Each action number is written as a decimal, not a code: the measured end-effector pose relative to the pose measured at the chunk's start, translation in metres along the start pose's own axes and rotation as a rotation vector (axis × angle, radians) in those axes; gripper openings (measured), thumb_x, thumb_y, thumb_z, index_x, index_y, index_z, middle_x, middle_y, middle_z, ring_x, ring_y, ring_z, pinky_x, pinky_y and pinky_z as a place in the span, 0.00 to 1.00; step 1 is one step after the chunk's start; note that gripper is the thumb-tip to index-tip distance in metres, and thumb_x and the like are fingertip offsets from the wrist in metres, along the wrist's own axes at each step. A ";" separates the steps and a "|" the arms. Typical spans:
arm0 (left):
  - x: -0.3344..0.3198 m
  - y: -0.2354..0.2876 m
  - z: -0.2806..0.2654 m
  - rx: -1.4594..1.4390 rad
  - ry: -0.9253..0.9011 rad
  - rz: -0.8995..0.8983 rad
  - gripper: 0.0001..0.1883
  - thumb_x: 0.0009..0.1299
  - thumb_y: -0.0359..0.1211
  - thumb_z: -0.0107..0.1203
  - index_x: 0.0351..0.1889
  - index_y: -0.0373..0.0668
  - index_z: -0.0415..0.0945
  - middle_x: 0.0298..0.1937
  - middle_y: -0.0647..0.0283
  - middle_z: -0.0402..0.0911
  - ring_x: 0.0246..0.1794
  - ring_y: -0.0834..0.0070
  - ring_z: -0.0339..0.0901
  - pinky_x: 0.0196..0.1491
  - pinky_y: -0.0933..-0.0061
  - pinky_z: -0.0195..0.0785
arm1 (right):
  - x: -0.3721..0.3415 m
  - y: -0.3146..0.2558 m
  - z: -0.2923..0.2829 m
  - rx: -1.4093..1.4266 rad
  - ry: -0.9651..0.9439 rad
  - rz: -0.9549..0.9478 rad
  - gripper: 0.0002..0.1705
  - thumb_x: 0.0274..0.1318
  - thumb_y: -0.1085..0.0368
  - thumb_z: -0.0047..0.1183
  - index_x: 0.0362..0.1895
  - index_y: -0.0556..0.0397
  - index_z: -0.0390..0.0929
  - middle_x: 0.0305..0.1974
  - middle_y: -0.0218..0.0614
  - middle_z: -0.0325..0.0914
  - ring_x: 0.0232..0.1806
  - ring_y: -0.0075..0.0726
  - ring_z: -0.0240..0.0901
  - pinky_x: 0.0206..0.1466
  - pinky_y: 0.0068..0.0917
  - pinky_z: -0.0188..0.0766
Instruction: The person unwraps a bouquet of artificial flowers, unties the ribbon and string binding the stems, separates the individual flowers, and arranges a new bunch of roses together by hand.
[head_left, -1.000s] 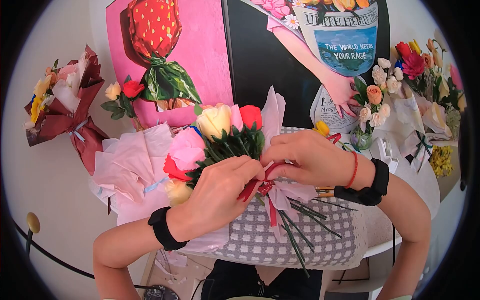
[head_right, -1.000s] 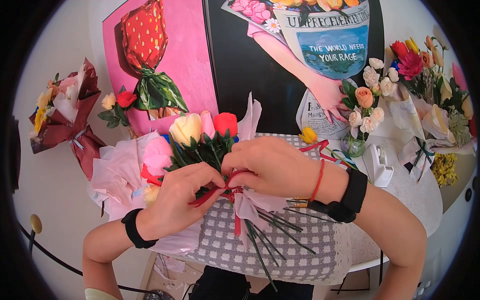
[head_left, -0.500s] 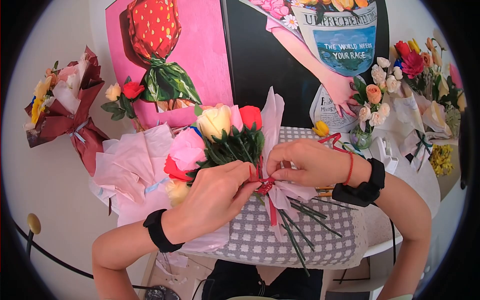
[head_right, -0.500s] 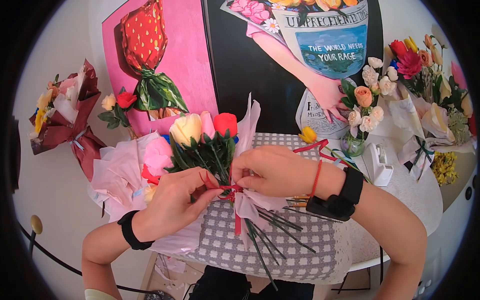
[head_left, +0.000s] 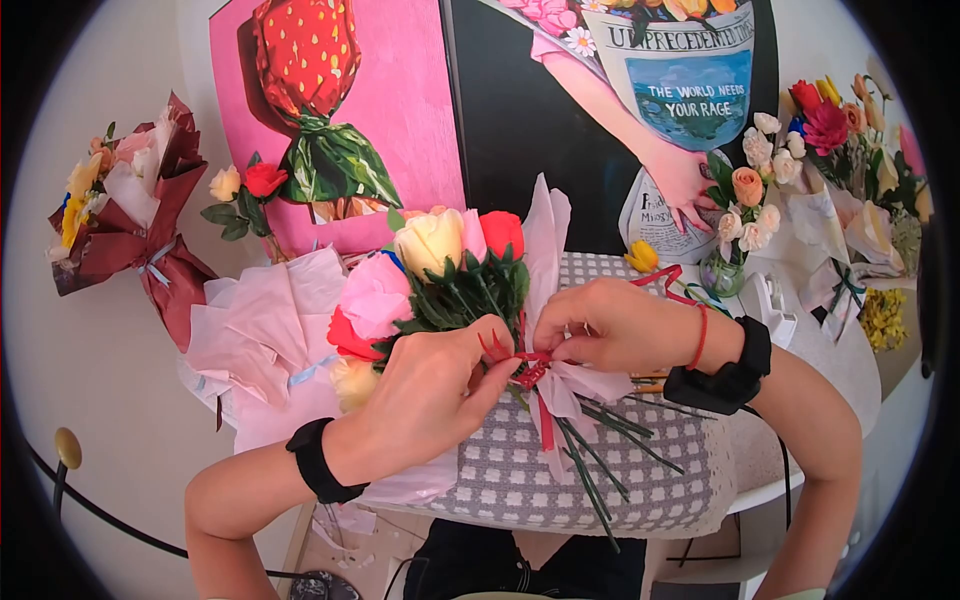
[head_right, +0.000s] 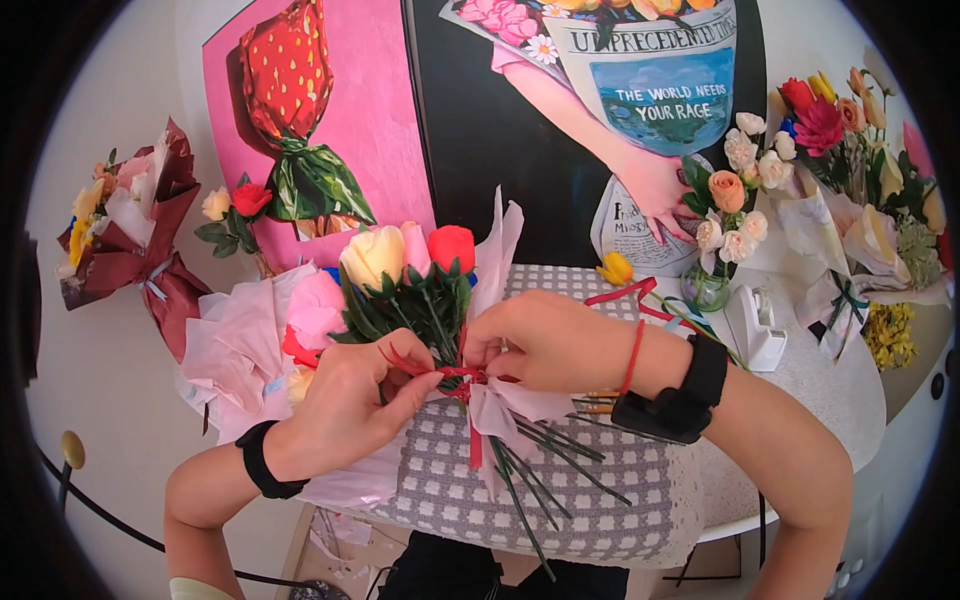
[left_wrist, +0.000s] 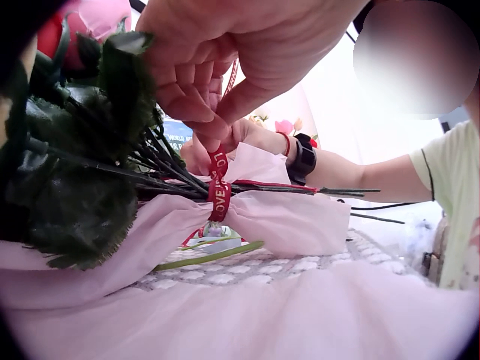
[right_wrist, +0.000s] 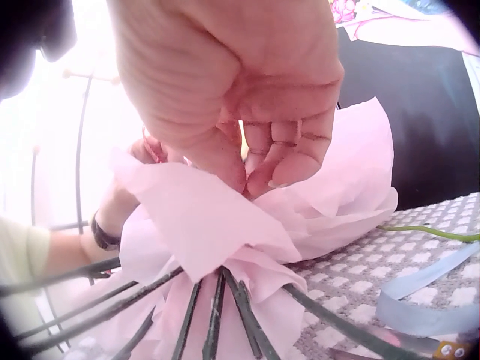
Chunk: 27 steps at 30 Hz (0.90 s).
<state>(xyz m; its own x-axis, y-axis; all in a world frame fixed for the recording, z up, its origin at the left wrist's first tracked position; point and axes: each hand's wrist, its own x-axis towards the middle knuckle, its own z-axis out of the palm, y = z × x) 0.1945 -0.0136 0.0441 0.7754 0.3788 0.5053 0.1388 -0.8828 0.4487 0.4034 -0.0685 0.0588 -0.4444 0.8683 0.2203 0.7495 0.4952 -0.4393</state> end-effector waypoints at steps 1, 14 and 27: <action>0.000 0.001 -0.001 -0.042 -0.022 -0.069 0.04 0.62 0.25 0.53 0.29 0.35 0.69 0.18 0.66 0.74 0.16 0.86 0.70 0.20 0.84 0.61 | -0.001 0.003 -0.001 0.058 -0.007 0.020 0.06 0.44 0.71 0.51 0.31 0.53 0.76 0.25 0.37 0.75 0.29 0.38 0.73 0.32 0.31 0.66; -0.008 -0.006 -0.002 -0.142 -0.072 -0.197 0.04 0.64 0.26 0.51 0.28 0.35 0.70 0.20 0.66 0.77 0.21 0.87 0.73 0.23 0.85 0.63 | -0.003 0.019 -0.001 0.364 -0.146 0.288 0.09 0.53 0.66 0.38 0.29 0.58 0.68 0.26 0.32 0.67 0.31 0.28 0.62 0.36 0.25 0.62; -0.019 -0.012 -0.009 -0.004 -0.206 -0.284 0.06 0.63 0.28 0.51 0.27 0.35 0.70 0.19 0.66 0.77 0.17 0.88 0.71 0.20 0.84 0.60 | -0.004 0.024 -0.001 -0.039 -0.082 0.430 0.14 0.52 0.63 0.36 0.25 0.61 0.68 0.27 0.47 0.71 0.30 0.50 0.67 0.35 0.37 0.64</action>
<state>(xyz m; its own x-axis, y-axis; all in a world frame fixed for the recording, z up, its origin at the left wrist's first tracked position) 0.1728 -0.0077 0.0360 0.8141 0.5449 0.2009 0.3649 -0.7490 0.5531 0.4231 -0.0598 0.0486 -0.1244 0.9912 -0.0454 0.8921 0.0917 -0.4425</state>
